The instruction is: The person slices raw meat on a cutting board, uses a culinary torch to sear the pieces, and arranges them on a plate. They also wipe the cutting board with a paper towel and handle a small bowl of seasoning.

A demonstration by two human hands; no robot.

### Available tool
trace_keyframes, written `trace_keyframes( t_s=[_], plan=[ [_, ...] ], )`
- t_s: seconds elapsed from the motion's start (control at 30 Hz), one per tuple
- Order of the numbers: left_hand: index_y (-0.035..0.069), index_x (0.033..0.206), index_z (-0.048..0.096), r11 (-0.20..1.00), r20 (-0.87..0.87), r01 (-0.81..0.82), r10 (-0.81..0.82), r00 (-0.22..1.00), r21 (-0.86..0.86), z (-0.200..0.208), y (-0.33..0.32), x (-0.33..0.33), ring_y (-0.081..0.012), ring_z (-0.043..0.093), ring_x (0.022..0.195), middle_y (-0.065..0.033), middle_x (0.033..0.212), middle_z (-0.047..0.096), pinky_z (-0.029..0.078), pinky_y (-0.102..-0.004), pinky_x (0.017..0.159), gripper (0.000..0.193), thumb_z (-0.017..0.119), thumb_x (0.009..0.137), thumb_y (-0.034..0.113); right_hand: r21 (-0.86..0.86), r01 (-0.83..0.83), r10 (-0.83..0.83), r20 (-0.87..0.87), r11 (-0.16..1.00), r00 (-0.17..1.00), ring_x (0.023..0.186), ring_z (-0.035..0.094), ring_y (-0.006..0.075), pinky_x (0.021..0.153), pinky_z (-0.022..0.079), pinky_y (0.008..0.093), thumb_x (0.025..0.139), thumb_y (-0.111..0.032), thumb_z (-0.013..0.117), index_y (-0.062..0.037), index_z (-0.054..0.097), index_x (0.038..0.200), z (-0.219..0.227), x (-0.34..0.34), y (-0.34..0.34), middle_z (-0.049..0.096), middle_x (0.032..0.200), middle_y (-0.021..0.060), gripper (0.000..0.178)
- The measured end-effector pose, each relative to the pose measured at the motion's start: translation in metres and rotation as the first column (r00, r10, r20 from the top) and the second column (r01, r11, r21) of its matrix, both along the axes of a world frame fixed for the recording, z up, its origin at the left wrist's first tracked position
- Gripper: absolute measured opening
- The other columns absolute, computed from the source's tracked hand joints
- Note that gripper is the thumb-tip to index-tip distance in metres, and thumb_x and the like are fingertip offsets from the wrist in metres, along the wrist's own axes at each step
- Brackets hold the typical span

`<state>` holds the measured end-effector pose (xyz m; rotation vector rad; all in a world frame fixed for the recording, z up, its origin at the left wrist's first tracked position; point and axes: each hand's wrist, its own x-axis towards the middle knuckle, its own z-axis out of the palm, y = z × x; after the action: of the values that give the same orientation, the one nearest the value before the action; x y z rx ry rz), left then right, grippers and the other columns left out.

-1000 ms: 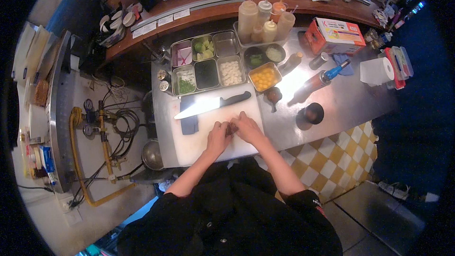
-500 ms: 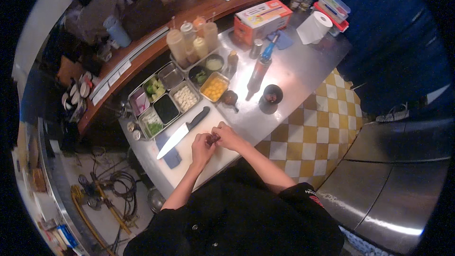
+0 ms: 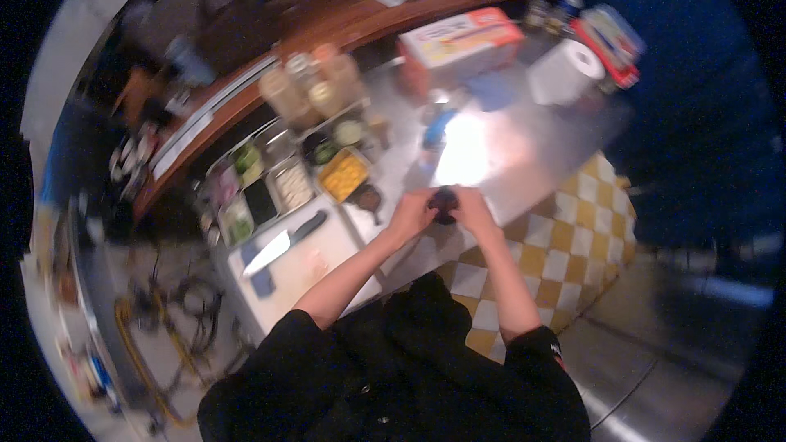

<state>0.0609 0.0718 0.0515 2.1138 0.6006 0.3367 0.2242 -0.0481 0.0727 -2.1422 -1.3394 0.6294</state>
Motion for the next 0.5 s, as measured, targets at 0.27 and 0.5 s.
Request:
trace_keyframes(
  t_s=[0.27, 0.5],
  plan=[
    [0.002, 0.113, 0.072, 0.732, -0.151, -0.677, 0.679, 0.719, 0.069, 0.017, -0.038, -0.262, -0.0367, 0.07, 0.091, -0.0177, 0.1, 0.071, 0.056, -0.0465, 0.083, 0.031, 0.077, 0.087, 0.019, -0.03, -0.33, 0.314, -0.231, 0.944, 0.921, 0.082, 0.073, 0.0316, 0.084, 0.058, 0.0428, 0.078, -0.017, 0.085, -0.0053, 0.073, 0.113, -0.002, -0.116, 0.032, 0.075, 0.092, 0.0149, 0.039],
    [0.006, 0.126, 0.069, 0.539, -0.316, -0.45, 0.818, 0.48, 0.712, -0.009, -0.021, -0.445, -0.0335, 0.063, 0.106, -0.0131, 0.119, 0.068, 0.052, -0.0479, 0.088, 0.041, 0.068, 0.086, 0.01, 0.361, -0.743, 0.785, 0.043, 0.564, 0.618, 0.096, 0.071, 0.0364, 0.082, 0.058, 0.0472, 0.091, -0.016, 0.07, -0.0052, 0.072, 0.118, -0.027, -0.385, 0.145, 0.071, 0.107, 0.0182, 0.03]
  ],
)
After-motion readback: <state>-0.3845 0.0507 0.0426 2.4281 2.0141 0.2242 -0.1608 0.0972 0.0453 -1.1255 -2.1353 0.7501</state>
